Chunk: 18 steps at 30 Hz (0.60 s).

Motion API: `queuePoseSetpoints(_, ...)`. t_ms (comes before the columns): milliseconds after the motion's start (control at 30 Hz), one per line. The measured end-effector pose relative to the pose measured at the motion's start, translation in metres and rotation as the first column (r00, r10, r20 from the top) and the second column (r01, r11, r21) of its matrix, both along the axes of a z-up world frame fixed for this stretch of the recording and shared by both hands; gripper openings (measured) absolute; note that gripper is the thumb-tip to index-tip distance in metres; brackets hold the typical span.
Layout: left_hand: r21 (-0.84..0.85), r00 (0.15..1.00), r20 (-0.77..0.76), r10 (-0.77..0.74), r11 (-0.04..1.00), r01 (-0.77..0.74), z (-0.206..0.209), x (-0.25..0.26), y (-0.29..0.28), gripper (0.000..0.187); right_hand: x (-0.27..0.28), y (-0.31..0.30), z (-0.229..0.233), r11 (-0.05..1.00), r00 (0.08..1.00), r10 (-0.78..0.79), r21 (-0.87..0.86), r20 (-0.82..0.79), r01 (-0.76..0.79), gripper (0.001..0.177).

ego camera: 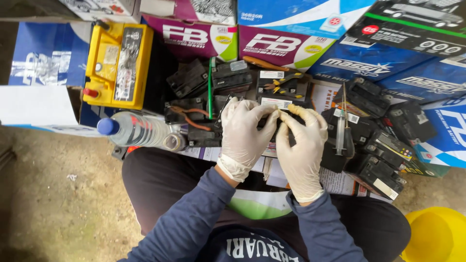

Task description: Servicing small lead-acid batteries by filling them with liquid using a syringe and cleaning the casings with a brush and scraper.

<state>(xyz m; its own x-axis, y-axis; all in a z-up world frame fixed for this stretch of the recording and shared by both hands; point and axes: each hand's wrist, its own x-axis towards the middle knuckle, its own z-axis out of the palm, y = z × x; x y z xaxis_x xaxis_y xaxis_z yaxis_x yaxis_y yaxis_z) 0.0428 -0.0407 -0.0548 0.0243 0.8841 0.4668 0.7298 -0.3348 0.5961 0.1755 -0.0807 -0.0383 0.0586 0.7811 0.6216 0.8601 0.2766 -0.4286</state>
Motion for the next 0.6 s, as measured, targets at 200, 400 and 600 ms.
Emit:
queuePoseSetpoints(200,-0.070,0.996,0.086,-0.004,0.998,0.010,0.010,0.002,-0.003,0.008,-0.001,0.004,0.002,0.999,0.997,0.019,-0.036,-0.071,-0.021,0.017)
queuePoseSetpoints(400,-0.059,0.997,0.077,-0.021,0.998,0.026,0.006,-0.002,0.001,0.010,-0.002,0.010,0.005,0.999,0.998,0.036,-0.024,-0.060,-0.037,0.016)
queuePoseSetpoints(600,-0.055,0.991,0.059,-0.123,0.990,0.127,0.007,-0.009,0.004,0.006,0.005,0.016,0.004,0.997,0.996,0.069,-0.042,-0.058,-0.071,0.014)
